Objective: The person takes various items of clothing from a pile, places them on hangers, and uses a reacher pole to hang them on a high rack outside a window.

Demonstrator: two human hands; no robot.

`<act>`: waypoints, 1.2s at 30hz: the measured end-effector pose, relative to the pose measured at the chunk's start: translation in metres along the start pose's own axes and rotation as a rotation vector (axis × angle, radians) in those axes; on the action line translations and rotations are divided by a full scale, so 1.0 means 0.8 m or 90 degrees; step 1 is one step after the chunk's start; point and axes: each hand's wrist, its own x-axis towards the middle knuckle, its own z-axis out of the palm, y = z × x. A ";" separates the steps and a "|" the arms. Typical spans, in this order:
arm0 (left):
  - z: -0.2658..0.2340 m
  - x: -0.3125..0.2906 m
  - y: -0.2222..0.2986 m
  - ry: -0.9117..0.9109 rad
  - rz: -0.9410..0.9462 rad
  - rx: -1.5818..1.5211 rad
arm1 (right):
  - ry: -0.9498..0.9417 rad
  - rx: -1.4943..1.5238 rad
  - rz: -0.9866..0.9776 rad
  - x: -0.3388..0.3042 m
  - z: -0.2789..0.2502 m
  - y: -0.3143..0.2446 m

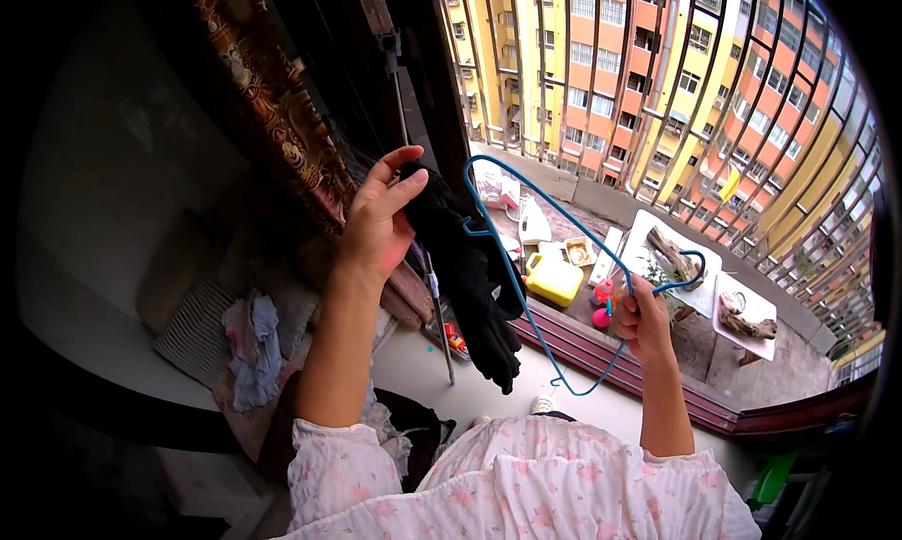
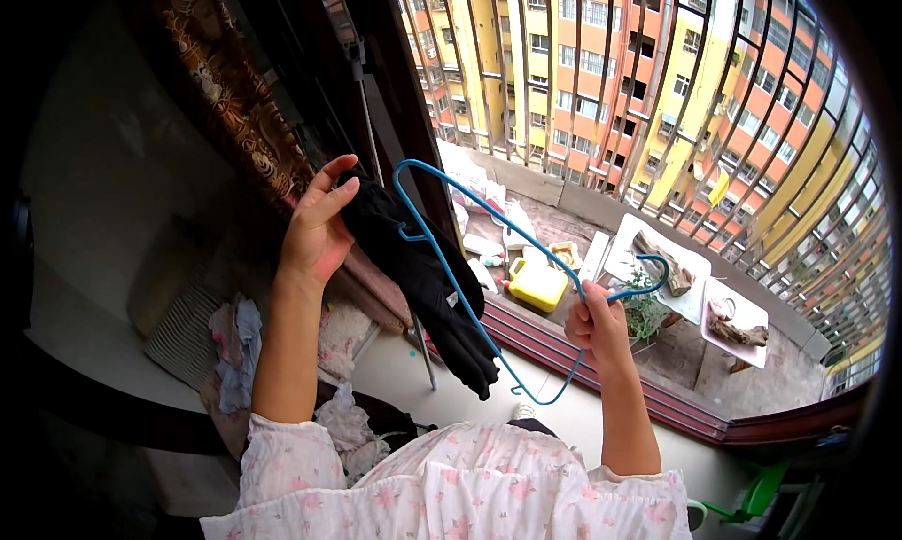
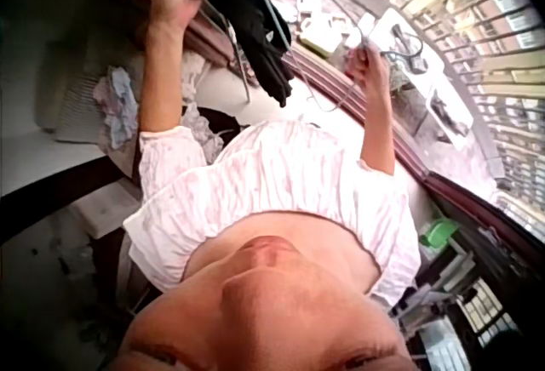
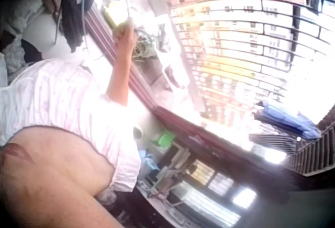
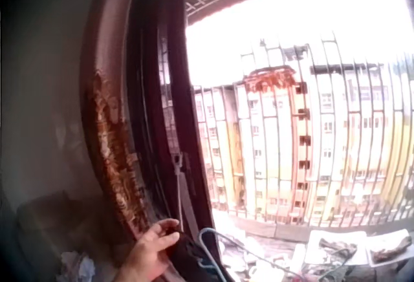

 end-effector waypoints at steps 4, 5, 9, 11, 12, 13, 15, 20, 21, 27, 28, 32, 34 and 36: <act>0.005 0.005 -0.004 -0.004 0.000 -0.001 | -0.038 0.050 0.018 0.008 -0.012 0.004; 0.005 0.006 -0.005 -0.005 -0.001 -0.001 | -0.040 0.055 0.018 0.009 -0.014 0.003; 0.005 0.009 -0.008 -0.006 -0.001 -0.003 | -0.049 0.060 0.022 0.012 -0.017 0.001; 0.004 0.011 -0.009 -0.007 -0.001 -0.004 | -0.052 0.074 0.020 0.012 -0.018 0.001; 0.003 0.012 -0.010 -0.002 0.000 -0.005 | -0.052 0.074 0.020 0.012 -0.018 0.001; 0.003 0.012 -0.011 0.004 0.000 -0.006 | -0.052 0.070 0.020 0.012 -0.018 0.000; 0.002 0.013 -0.013 0.004 0.000 -0.005 | -0.052 0.066 0.020 0.012 -0.018 0.001; 0.003 0.014 -0.015 0.006 -0.004 -0.003 | -0.048 0.054 0.026 0.012 -0.017 0.001; 0.003 0.014 -0.015 0.008 -0.003 -0.001 | -0.048 0.053 0.027 0.011 -0.018 0.001; 0.002 0.010 -0.017 0.011 -0.005 -0.002 | -0.054 0.054 0.024 0.009 -0.019 0.002; 0.001 0.010 -0.017 0.014 -0.006 -0.002 | -0.053 0.052 0.025 0.009 -0.020 0.003; -0.002 0.008 -0.018 0.015 -0.013 -0.005 | -0.049 0.059 0.027 0.005 -0.022 0.005; -0.006 0.007 -0.018 0.005 -0.014 -0.003 | -0.050 0.065 0.027 0.004 -0.023 0.005; -0.007 0.006 -0.018 0.003 -0.021 -0.001 | -0.047 0.072 0.027 0.004 -0.024 0.006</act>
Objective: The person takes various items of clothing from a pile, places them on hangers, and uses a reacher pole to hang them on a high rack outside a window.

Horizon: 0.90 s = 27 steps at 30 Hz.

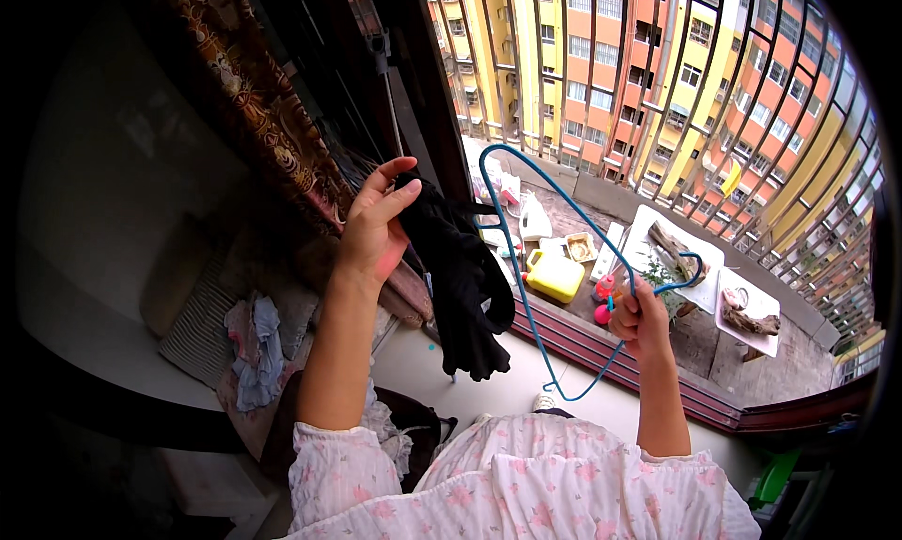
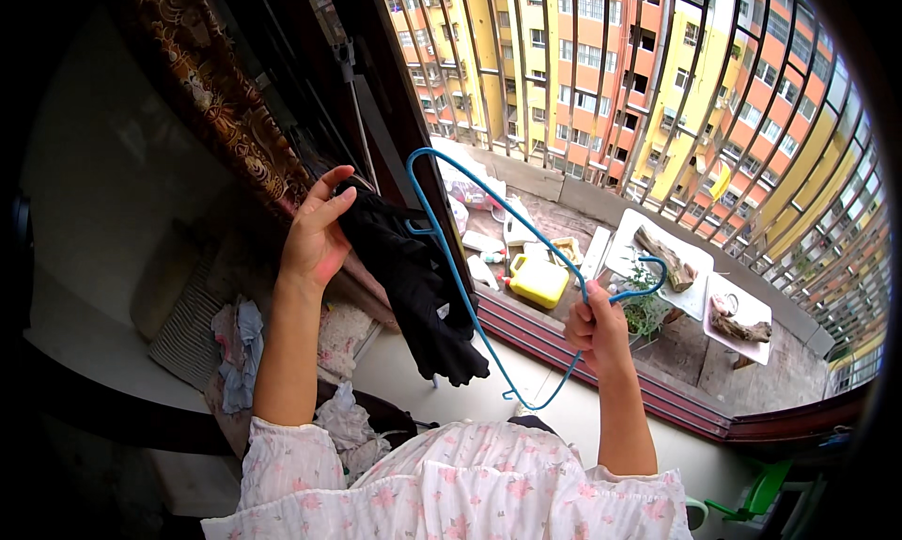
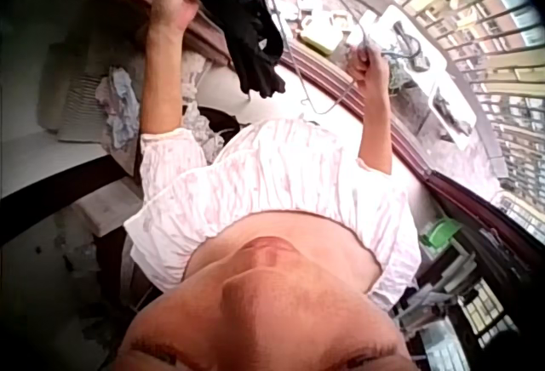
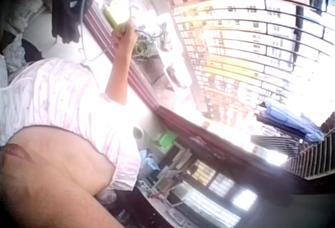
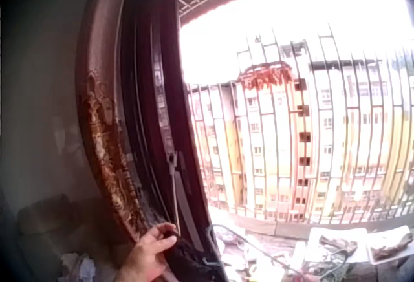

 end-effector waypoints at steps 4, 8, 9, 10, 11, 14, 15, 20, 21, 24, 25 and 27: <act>-0.002 -0.004 0.000 0.005 -0.008 0.006 | 0.009 0.016 -0.004 0.000 -0.001 -0.001; 0.003 -0.007 -0.002 0.036 -0.011 0.002 | 0.021 0.033 -0.029 0.001 -0.003 -0.001; 0.002 -0.008 -0.002 0.034 -0.016 0.010 | 0.022 0.033 -0.029 0.001 -0.005 -0.002; 0.002 -0.008 -0.002 0.032 -0.022 0.017 | 0.040 0.033 -0.059 0.002 -0.008 -0.003; -0.003 -0.008 -0.004 0.033 -0.023 0.017 | 0.057 0.033 -0.087 0.003 -0.007 -0.005; -0.023 -0.002 -0.017 0.000 -0.043 0.077 | 0.045 0.008 -0.141 0.003 0.023 -0.030; -0.027 0.002 -0.022 -0.027 -0.053 0.093 | 0.021 -0.019 -0.173 0.004 0.036 -0.040; -0.022 0.003 -0.040 -0.090 -0.006 0.136 | -0.128 -0.087 -0.196 0.002 0.109 -0.073; -0.021 0.004 -0.046 -0.091 -0.007 0.131 | -0.148 -0.082 -0.198 0.001 0.121 -0.076; -0.015 0.000 -0.078 -0.041 0.142 0.204 | -0.162 -0.112 -0.230 0.001 0.147 -0.084; -0.014 0.001 -0.107 0.028 0.221 0.259 | -0.160 -0.143 -0.261 0.001 0.156 -0.087; -0.029 -0.009 -0.164 0.267 0.347 0.590 | -0.158 -0.127 -0.260 0.000 0.174 -0.091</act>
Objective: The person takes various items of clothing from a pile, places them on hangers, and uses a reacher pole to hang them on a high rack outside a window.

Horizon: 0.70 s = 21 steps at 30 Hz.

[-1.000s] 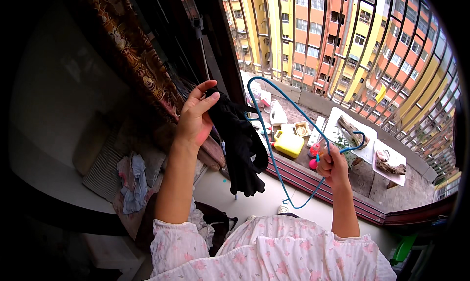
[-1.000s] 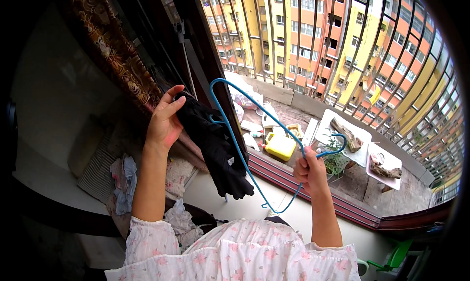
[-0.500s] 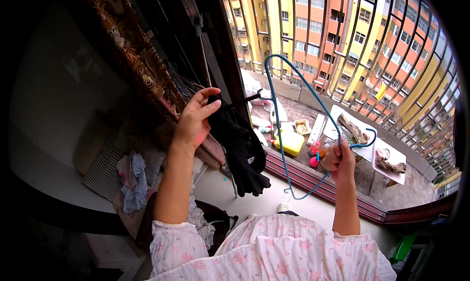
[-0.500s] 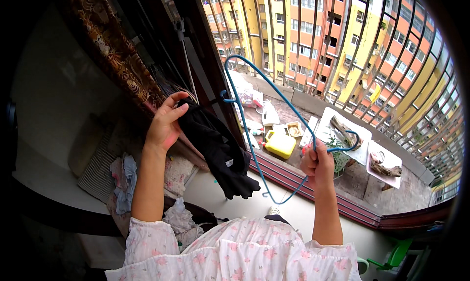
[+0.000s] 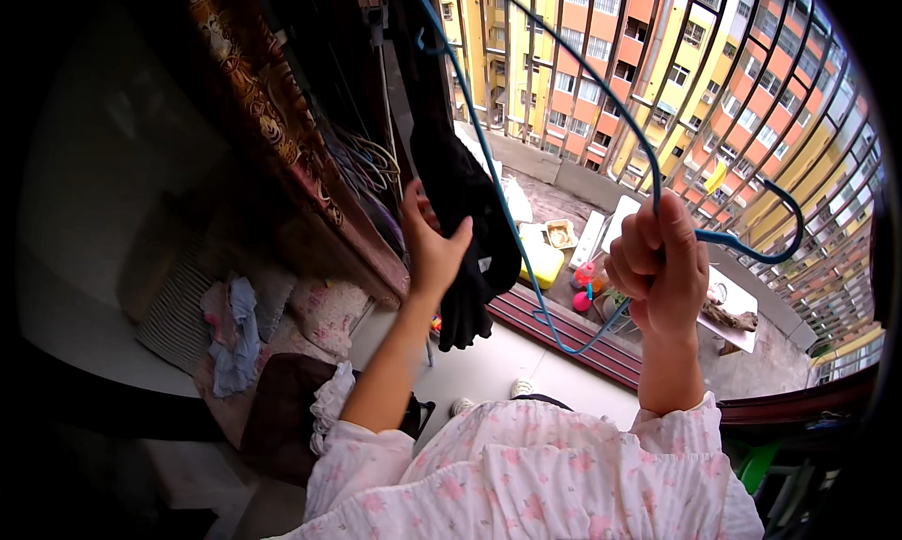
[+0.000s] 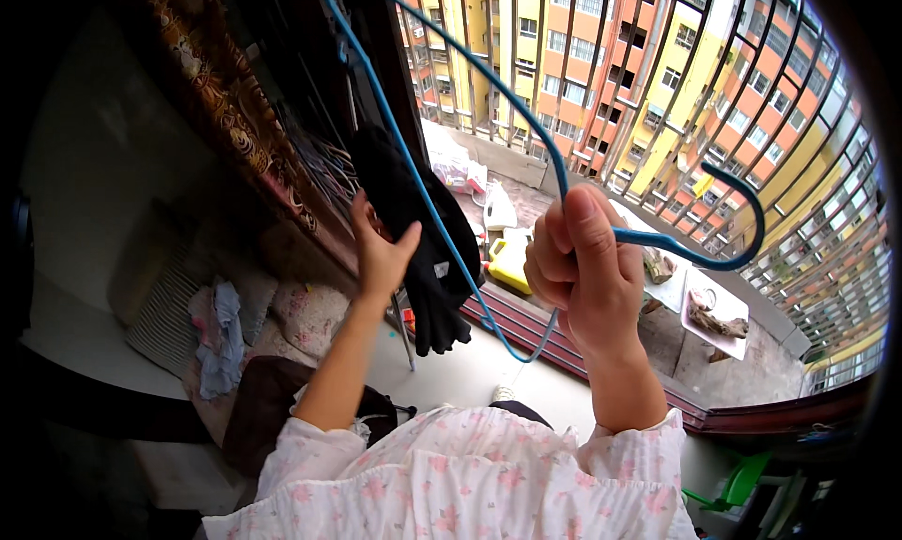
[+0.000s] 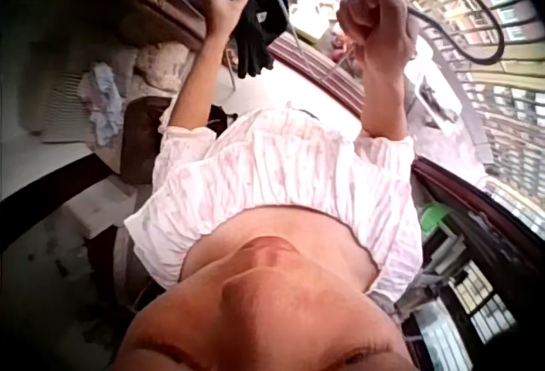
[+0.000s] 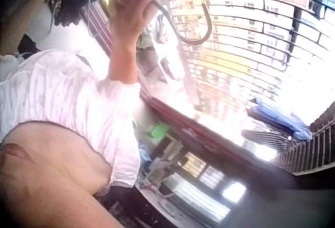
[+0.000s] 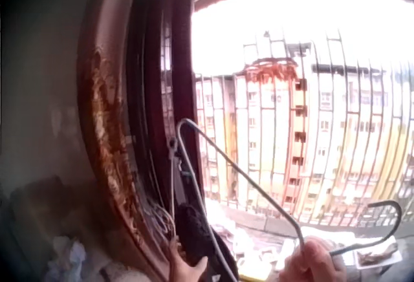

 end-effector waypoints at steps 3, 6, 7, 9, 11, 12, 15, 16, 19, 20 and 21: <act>0.027 -0.057 -0.033 0.123 -0.037 0.175 | 0.014 0.038 -0.047 0.010 0.010 -0.003; 0.031 -0.111 -0.111 0.104 -0.150 0.289 | 0.034 0.051 -0.067 0.015 0.023 -0.012; 0.026 -0.111 -0.106 0.006 -0.400 0.098 | 0.042 0.084 -0.056 0.016 0.017 -0.015; 0.012 -0.107 -0.073 -0.043 -0.719 -0.170 | 0.082 0.067 -0.044 0.020 0.008 -0.012; -0.002 -0.118 -0.093 0.015 -0.729 -0.406 | 0.116 0.054 -0.029 0.025 0.000 -0.004; -0.010 -0.120 -0.097 0.071 -0.719 -0.643 | 0.158 0.047 -0.038 0.029 -0.008 0.003; -0.029 -0.112 -0.065 0.064 -0.654 -0.821 | 0.256 0.028 -0.043 0.039 -0.054 0.029; -0.039 -0.107 -0.043 0.044 -0.632 -0.913 | 0.310 0.018 -0.036 0.040 -0.071 0.037; -0.060 -0.094 -0.021 -0.041 -0.651 -1.019 | 0.362 0.045 -0.016 0.045 -0.099 0.052; -0.066 -0.091 -0.016 -0.104 -0.707 -1.085 | 0.398 0.061 0.001 0.047 -0.107 0.057; -0.068 -0.086 0.000 -0.169 -0.685 -1.073 | 0.410 0.065 0.010 0.050 -0.116 0.061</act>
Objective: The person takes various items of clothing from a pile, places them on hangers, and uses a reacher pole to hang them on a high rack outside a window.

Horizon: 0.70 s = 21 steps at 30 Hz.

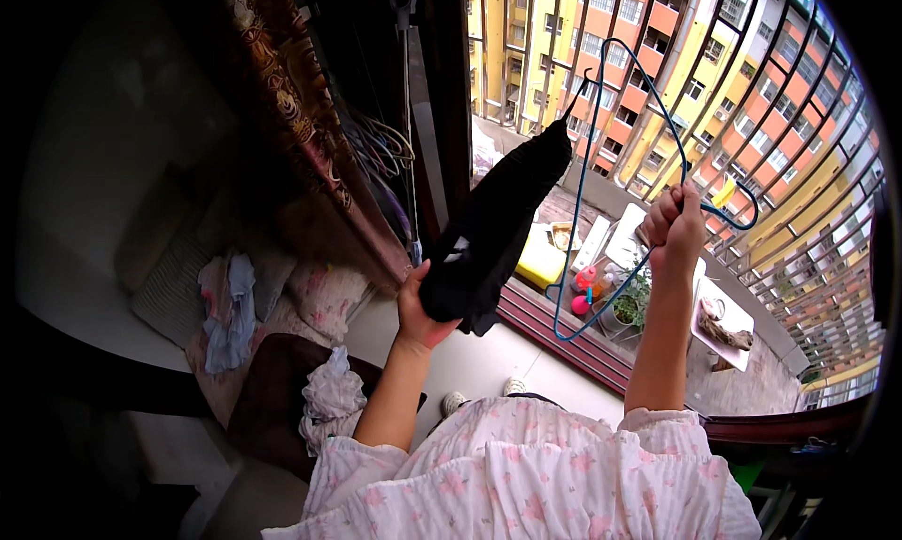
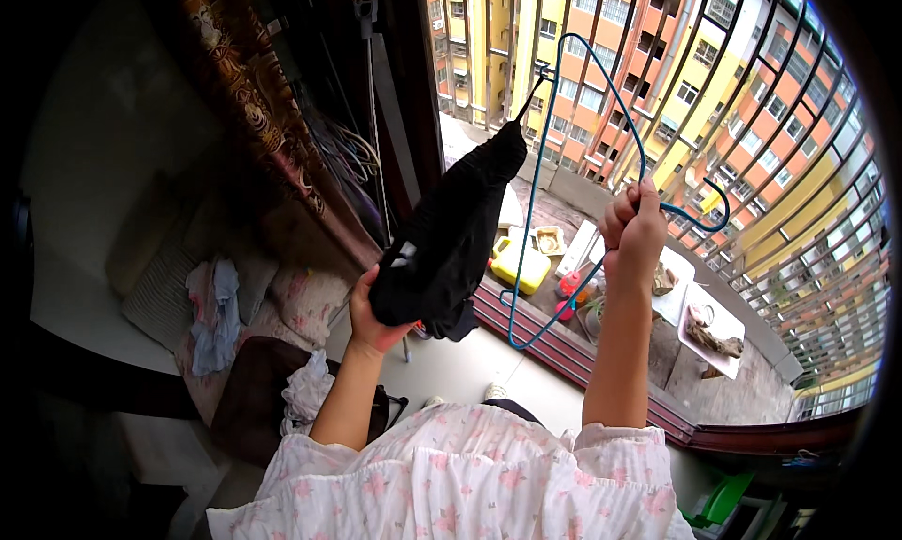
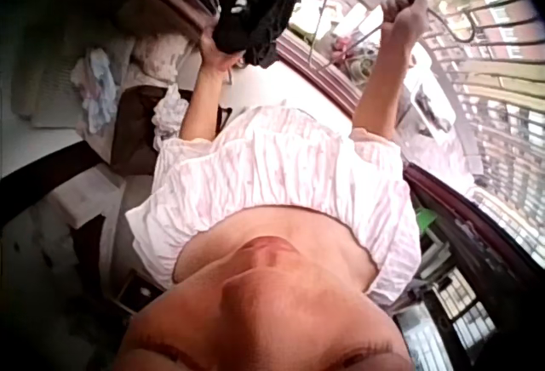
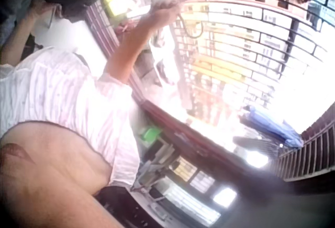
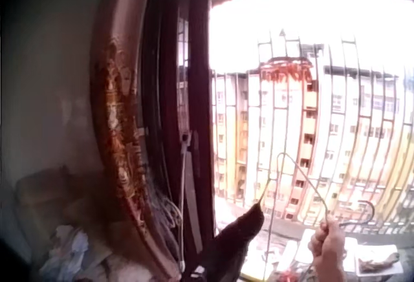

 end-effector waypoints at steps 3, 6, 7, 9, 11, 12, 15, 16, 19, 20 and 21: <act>0.013 -0.003 -0.008 0.025 0.050 0.076 | -0.018 -0.022 0.011 0.012 -0.012 -0.001; -0.017 -0.007 -0.001 0.025 0.068 0.071 | -0.029 -0.017 0.018 0.008 -0.014 -0.007; -0.033 -0.007 0.002 0.009 0.089 0.111 | -0.041 -0.013 0.025 0.007 -0.013 -0.009; -0.035 -0.006 0.004 -0.083 0.047 0.091 | -0.045 0.011 0.047 -0.001 -0.013 -0.013; -0.026 -0.003 -0.001 -0.172 0.006 0.069 | -0.048 0.035 0.069 -0.007 -0.009 -0.015; -0.005 0.000 -0.013 -0.082 0.033 0.160 | -0.062 0.063 0.093 -0.010 -0.008 -0.016; 0.019 0.003 -0.034 0.032 0.048 0.255 | -0.093 0.139 0.135 -0.014 -0.003 -0.015; 0.016 0.003 -0.039 0.032 0.052 0.259 | -0.092 0.151 0.137 -0.013 -0.002 -0.013; 0.012 0.001 -0.043 0.051 0.037 0.254 | -0.101 0.176 0.146 -0.010 -0.006 -0.009; 0.005 0.001 -0.042 0.043 0.034 0.282 | -0.099 0.197 0.154 -0.010 -0.005 -0.010; 0.002 0.001 -0.041 0.036 0.032 0.310 | -0.096 0.218 0.162 -0.010 -0.006 -0.010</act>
